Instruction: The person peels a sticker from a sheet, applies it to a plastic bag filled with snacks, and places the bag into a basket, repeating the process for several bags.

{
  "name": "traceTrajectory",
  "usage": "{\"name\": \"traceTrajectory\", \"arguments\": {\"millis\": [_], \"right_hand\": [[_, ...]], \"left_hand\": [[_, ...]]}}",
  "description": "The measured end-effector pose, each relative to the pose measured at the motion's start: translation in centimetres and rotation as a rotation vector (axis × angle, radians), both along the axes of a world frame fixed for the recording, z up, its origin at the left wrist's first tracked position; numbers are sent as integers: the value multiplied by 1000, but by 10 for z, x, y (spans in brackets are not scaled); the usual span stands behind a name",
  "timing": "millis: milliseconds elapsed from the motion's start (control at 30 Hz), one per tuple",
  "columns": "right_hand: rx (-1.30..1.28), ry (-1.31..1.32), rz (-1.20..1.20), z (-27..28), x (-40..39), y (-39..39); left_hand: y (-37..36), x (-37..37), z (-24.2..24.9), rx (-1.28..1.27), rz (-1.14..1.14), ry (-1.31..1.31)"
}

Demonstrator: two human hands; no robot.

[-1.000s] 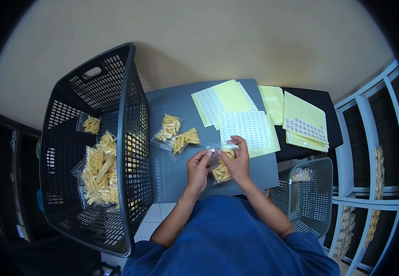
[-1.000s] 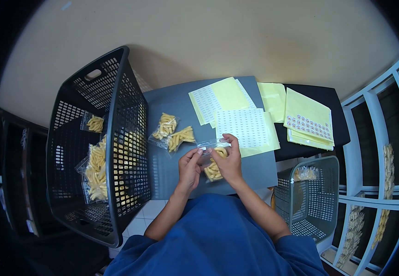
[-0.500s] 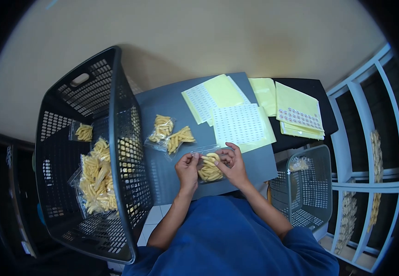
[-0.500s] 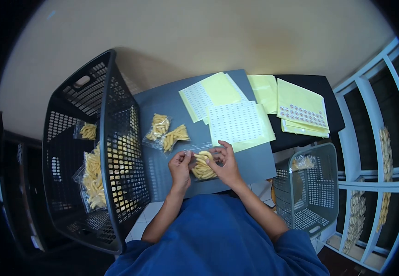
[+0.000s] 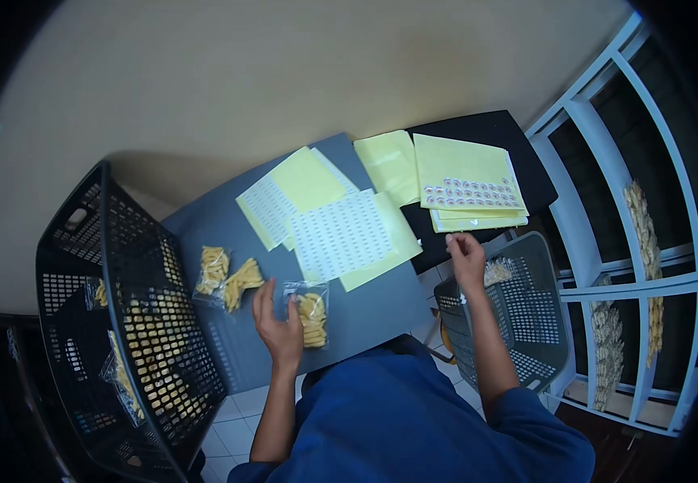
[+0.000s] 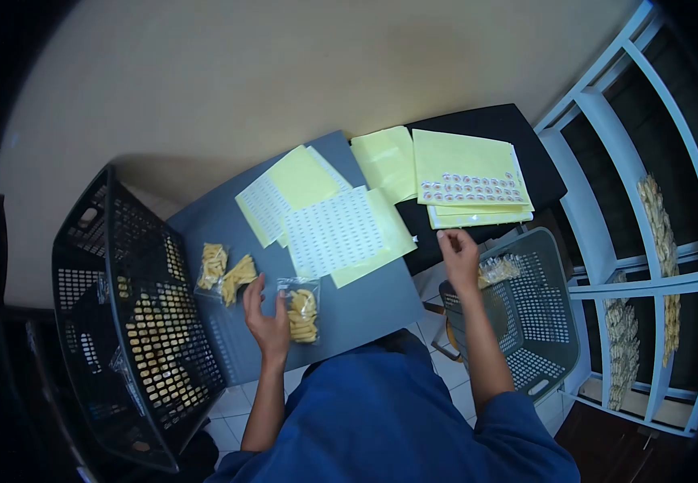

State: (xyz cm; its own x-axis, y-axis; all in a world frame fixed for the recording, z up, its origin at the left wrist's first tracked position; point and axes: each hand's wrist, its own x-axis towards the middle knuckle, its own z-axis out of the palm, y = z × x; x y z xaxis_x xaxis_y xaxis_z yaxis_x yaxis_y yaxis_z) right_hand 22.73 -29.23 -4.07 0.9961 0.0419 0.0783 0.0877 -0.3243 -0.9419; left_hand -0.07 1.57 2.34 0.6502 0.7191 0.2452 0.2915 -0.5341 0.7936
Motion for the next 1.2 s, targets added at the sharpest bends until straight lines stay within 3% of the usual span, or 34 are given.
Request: {"name": "traceTrajectory", "arguments": {"millis": [133, 367, 433, 633, 833, 967, 1033, 1200], "right_hand": [[-200, -93, 94, 0, 96, -28], [-510, -85, 372, -21, 212, -21], [-524, -22, 424, -16, 216, -12], [-388, -16, 529, -33, 204, -6], [-355, -23, 511, -36, 193, -7], [-326, -58, 503, -41, 192, -7], [-329, -93, 503, -40, 192, -6], [-407, -186, 518, -32, 191, -2]], "left_hand": [[-55, 62, 27, -104, -208, -74], [-135, 222, -15, -106, -609, 17], [-144, 259, -33, -227, -554, 148], [-151, 323, -88, -64, -441, 369], [-157, 342, -106, -246, -309, 386], [-148, 346, -122, -529, -315, 340], [-146, 348, -121, -705, -332, 288], [-146, 347, -108, -836, -336, 258]]}}
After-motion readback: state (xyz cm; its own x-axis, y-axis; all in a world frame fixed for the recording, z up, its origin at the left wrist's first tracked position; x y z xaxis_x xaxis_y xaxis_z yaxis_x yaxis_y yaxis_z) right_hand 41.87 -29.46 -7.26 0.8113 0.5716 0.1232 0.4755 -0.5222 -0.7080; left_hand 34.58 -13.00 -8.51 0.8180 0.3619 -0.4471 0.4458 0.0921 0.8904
